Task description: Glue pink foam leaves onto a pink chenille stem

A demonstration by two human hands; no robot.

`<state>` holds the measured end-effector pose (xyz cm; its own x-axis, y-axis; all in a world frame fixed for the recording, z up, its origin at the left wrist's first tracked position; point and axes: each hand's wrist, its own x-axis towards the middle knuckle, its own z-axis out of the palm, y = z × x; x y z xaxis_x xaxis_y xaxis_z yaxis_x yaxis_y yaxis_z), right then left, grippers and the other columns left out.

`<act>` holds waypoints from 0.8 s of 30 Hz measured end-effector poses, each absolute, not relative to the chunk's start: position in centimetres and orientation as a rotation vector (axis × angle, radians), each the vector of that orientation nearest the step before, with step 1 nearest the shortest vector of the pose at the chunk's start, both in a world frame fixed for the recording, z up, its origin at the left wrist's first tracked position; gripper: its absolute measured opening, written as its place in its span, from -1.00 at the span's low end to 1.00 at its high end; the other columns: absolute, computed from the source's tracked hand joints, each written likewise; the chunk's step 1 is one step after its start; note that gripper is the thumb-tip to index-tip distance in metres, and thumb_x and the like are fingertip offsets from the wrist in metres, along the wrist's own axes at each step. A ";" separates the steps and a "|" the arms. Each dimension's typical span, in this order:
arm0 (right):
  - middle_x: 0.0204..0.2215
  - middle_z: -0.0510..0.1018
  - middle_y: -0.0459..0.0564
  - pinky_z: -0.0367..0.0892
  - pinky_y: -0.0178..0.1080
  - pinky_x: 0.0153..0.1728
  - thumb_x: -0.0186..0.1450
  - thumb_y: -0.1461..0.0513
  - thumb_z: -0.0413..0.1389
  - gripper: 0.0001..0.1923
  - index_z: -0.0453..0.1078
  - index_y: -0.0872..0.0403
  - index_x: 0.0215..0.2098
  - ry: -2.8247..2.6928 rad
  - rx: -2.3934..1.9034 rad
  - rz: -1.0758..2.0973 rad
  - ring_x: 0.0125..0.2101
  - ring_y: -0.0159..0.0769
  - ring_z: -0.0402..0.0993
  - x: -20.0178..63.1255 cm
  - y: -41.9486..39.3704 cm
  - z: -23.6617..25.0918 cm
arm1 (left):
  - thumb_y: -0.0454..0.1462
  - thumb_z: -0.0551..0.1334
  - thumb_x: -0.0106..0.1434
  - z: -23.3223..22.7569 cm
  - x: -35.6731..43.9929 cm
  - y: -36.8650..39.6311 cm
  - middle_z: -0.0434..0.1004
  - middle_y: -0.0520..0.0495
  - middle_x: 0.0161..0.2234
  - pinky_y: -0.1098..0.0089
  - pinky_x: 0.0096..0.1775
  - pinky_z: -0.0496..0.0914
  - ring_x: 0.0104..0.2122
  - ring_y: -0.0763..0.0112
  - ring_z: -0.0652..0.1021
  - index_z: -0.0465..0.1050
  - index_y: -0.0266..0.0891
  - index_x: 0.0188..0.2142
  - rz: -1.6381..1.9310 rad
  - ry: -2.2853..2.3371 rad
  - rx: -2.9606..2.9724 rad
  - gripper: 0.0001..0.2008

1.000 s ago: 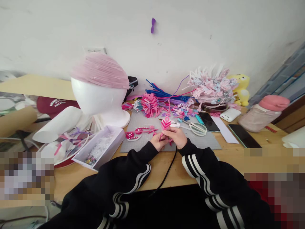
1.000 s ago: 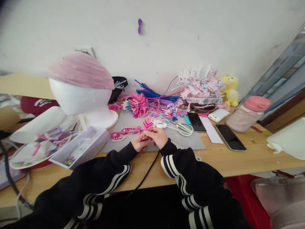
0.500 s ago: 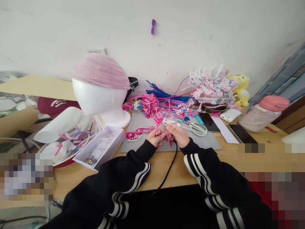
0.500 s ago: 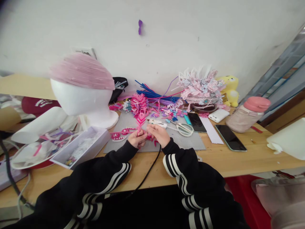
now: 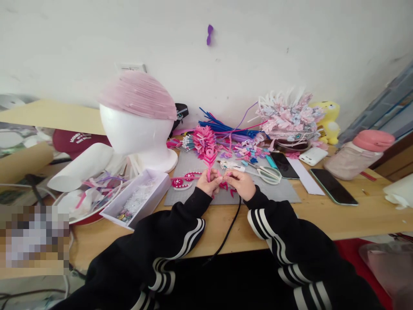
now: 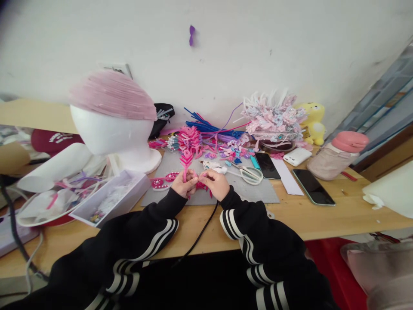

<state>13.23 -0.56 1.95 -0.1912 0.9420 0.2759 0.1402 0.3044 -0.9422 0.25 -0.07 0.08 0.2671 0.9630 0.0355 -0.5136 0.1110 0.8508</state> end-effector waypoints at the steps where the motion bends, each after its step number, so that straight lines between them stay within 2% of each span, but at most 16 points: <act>1: -0.60 0.32 -0.10 0.21 -0.28 -0.39 0.01 0.07 0.10 -0.74 0.29 0.09 -0.64 -1.619 -0.991 0.984 -0.48 -0.37 0.27 13.3 -0.6 2.1 | -0.19 0.39 -0.30 0.0 0.2 0.0 0.31 0.23 -0.66 0.64 -0.80 -0.02 -0.85 0.76 0.13 0.11 -0.23 -0.42 1.181 0.629 0.889 -0.48; 5: -0.56 0.34 -0.07 0.20 -0.26 -0.35 0.01 0.05 0.11 -0.71 0.30 0.10 -0.65 -1.730 -0.916 0.965 -0.49 -0.37 0.27 13.7 -0.4 2.4 | -0.20 0.41 -0.36 -0.5 0.3 0.3 0.30 0.23 -0.70 0.64 -0.80 -0.02 -0.85 0.73 0.14 0.11 -0.23 -0.43 1.119 0.621 0.915 -0.45; 8: -0.56 0.34 -0.08 0.20 -0.27 -0.38 0.00 0.04 0.11 -0.71 0.30 0.10 -0.63 -1.663 -0.956 0.962 -0.50 -0.38 0.26 13.6 -0.4 2.2 | -0.15 0.36 -0.25 -0.7 0.3 0.4 0.23 0.24 -0.75 0.64 -0.80 -0.03 -0.85 0.75 0.09 0.14 -0.26 -0.47 1.133 0.630 0.932 -0.55; 11: -0.59 0.33 -0.11 0.19 -0.31 -0.48 -0.02 0.03 0.11 -0.72 0.30 0.09 -0.57 -1.488 -1.045 0.953 -0.56 -0.42 0.23 13.5 -0.5 2.0 | -0.14 0.31 -0.16 -0.7 0.3 0.6 0.25 0.18 -0.73 0.63 -0.80 -0.03 -0.83 0.75 0.10 0.18 -0.29 -0.53 1.128 0.662 0.887 -0.64; 15: -0.70 0.25 -0.19 0.08 -0.36 -0.66 -0.02 0.00 0.10 -0.69 0.26 0.07 -0.51 -1.167 -1.150 0.894 -0.71 -0.51 0.09 14.2 0.3 1.6 | -0.22 0.19 -0.02 0.0 0.2 1.1 0.26 0.14 -0.75 0.61 -0.81 -0.04 -0.83 0.69 0.13 0.18 -0.29 -0.56 1.123 0.722 0.731 -0.80; 18: -0.65 0.30 -0.18 0.00 -0.39 -0.73 -0.03 -0.05 0.07 -0.64 0.20 0.06 -0.53 -0.910 -1.105 0.846 -0.74 -0.55 0.05 15.1 1.1 1.3 | -0.24 0.10 0.08 0.3 0.3 1.2 0.22 0.14 -0.78 0.60 -0.81 -0.05 -0.85 0.67 0.10 0.17 -0.28 -0.57 1.131 0.760 0.674 -0.82; 21: -0.69 0.27 -0.19 -0.03 -0.40 -0.74 -0.06 -0.05 0.10 -0.63 0.21 0.07 -0.55 -0.878 -1.073 0.901 -0.75 -0.56 0.04 15.4 1.4 1.0 | -0.18 0.11 0.08 0.1 0.4 1.1 0.26 0.11 -0.75 0.60 -0.80 -0.01 -0.84 0.67 0.13 0.23 -0.31 -0.53 1.130 0.764 0.736 -0.79; 24: -0.77 0.19 -0.22 0.00 -0.39 -0.72 -0.04 -0.01 0.13 -0.67 0.27 0.08 -0.54 -1.061 -1.078 0.974 -0.75 -0.54 0.04 15.0 0.9 1.0 | -0.09 0.15 0.04 -0.4 0.5 0.6 0.32 0.10 -0.69 0.59 -0.80 0.01 -0.82 0.67 0.17 0.29 -0.31 -0.35 1.164 0.732 0.847 -0.69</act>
